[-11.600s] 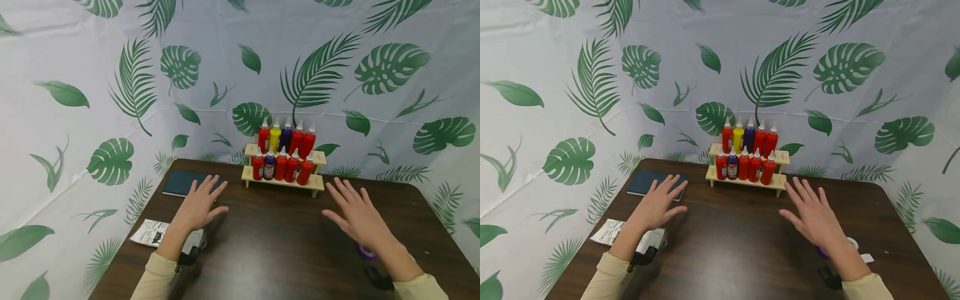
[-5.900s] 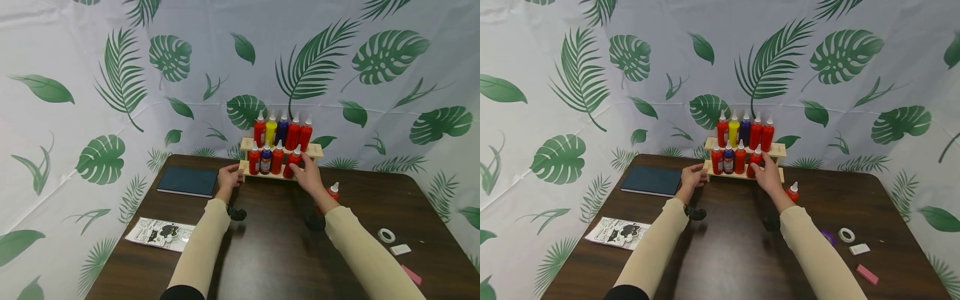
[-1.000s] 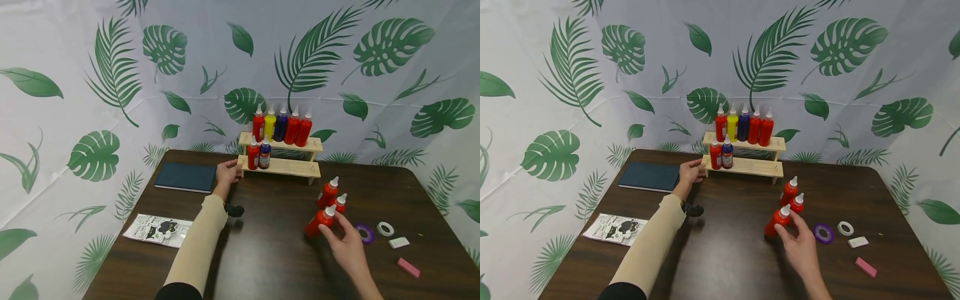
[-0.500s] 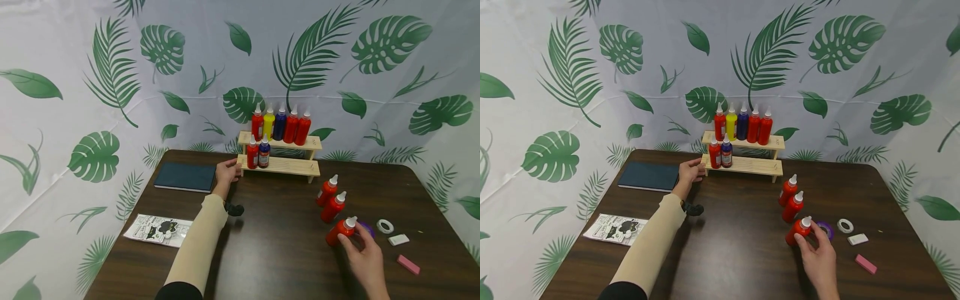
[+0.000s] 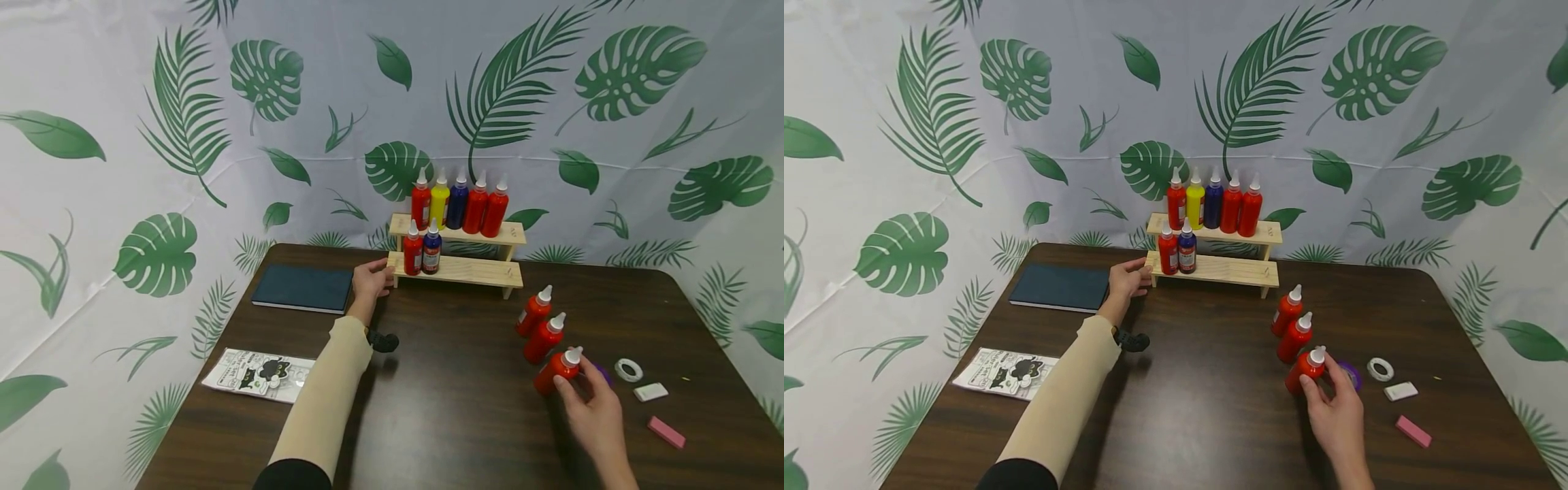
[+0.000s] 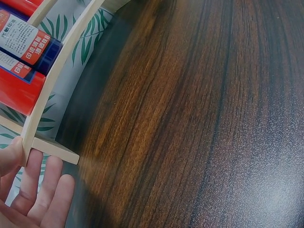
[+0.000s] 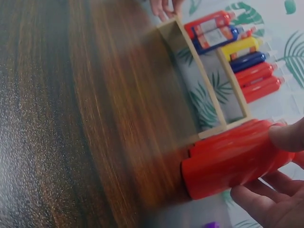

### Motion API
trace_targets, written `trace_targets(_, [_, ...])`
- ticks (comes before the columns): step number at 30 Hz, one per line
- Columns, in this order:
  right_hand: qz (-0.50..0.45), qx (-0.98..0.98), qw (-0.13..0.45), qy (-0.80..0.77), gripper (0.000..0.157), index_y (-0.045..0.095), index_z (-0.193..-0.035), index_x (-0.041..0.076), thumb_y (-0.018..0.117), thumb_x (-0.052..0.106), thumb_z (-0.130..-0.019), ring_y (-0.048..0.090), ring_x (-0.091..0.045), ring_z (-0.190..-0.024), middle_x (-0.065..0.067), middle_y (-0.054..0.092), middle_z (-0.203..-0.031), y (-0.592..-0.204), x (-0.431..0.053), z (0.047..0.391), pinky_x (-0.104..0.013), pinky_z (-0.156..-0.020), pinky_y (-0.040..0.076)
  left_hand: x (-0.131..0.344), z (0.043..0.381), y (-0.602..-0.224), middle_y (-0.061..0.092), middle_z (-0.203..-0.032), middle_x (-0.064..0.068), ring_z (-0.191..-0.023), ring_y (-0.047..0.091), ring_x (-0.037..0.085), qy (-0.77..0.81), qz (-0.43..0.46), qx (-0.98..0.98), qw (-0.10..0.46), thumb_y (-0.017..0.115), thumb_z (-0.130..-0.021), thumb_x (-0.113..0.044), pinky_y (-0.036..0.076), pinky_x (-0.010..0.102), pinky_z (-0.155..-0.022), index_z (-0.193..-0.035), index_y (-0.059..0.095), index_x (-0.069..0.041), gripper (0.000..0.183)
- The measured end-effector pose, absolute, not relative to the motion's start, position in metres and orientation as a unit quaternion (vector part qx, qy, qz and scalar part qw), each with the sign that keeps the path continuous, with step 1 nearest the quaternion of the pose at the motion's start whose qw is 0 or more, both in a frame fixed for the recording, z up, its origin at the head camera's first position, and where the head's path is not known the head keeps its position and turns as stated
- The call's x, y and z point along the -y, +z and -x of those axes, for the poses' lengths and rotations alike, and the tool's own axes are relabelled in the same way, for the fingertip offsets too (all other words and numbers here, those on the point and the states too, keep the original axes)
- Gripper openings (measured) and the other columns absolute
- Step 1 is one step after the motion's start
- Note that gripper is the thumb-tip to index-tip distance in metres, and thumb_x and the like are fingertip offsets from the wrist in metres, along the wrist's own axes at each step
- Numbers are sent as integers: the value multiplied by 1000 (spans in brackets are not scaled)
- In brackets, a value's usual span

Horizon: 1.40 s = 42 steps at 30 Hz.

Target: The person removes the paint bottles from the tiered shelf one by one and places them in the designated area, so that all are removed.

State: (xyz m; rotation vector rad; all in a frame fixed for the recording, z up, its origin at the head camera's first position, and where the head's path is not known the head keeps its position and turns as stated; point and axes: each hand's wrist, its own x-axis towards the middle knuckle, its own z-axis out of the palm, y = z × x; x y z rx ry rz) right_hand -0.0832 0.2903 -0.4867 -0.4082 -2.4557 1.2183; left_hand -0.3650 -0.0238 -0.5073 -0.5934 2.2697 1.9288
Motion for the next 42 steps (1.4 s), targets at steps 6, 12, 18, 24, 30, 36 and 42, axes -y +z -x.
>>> trace_targets(6, [178,876,152,423,59,40,-145,6,64,15,-92,51,-44,-120,-24,47,-139,-475,-290,81,-17,-83,48,23,364,-508,74,-85,8,-68,71,17,635,192,-746,51,75,-84,-21,56,30,-53,-110,73,-17,26])
trace_targets(12, [161,861,284,389,53,54,-136,15,70,6,-86,58,-10,-113,-11,60,-127,-448,-282,81,-5,-84,42,22,365,-508,74,-86,8,-67,71,16,634,194,-747,50,76,-83,-22,56,30,-53,-110,73,-18,27])
trace_targets(18, [30,841,386,378,50,63,-127,11,72,-3,-80,56,2,-108,-10,63,-120,-414,-259,97,-9,-90,42,22,365,-508,74,-85,8,-69,71,17,636,197,-745,50,75,-84,-22,56,31,-53,-110,73,-19,27])
trace_targets(24, [-41,871,293,393,46,59,-130,15,71,12,-86,59,-18,-111,-4,61,-123,-404,-224,136,-19,-92,47,21,365,-508,74,-88,7,-69,71,16,634,199,-745,52,76,-84,-22,56,30,-54,-110,73,-18,27])
trace_targets(30, [-52,879,165,444,51,49,-139,15,66,25,-92,55,-26,-120,-9,55,-134,-418,-194,200,-46,-93,48,21,365,-507,74,-88,8,-69,71,17,636,196,-744,51,75,-84,-22,56,31,-54,-110,73,-18,27])
trace_targets(36, [-41,866,121,484,53,44,-143,13,63,21,-94,52,-34,-124,-15,52,-138,-441,-176,263,-49,-96,46,23,366,-506,74,-87,8,-70,71,16,640,193,-742,58,75,-84,-22,57,31,-55,-111,73,-19,27])
trace_targets(42, [-33,878,75,472,62,32,-150,13,60,26,-96,43,-32,-132,-14,41,-147,-442,-170,298,-49,-106,37,23,365,-505,74,-84,8,-67,71,16,641,194,-740,56,75,-84,-21,57,31,-54,-111,73,-18,27])
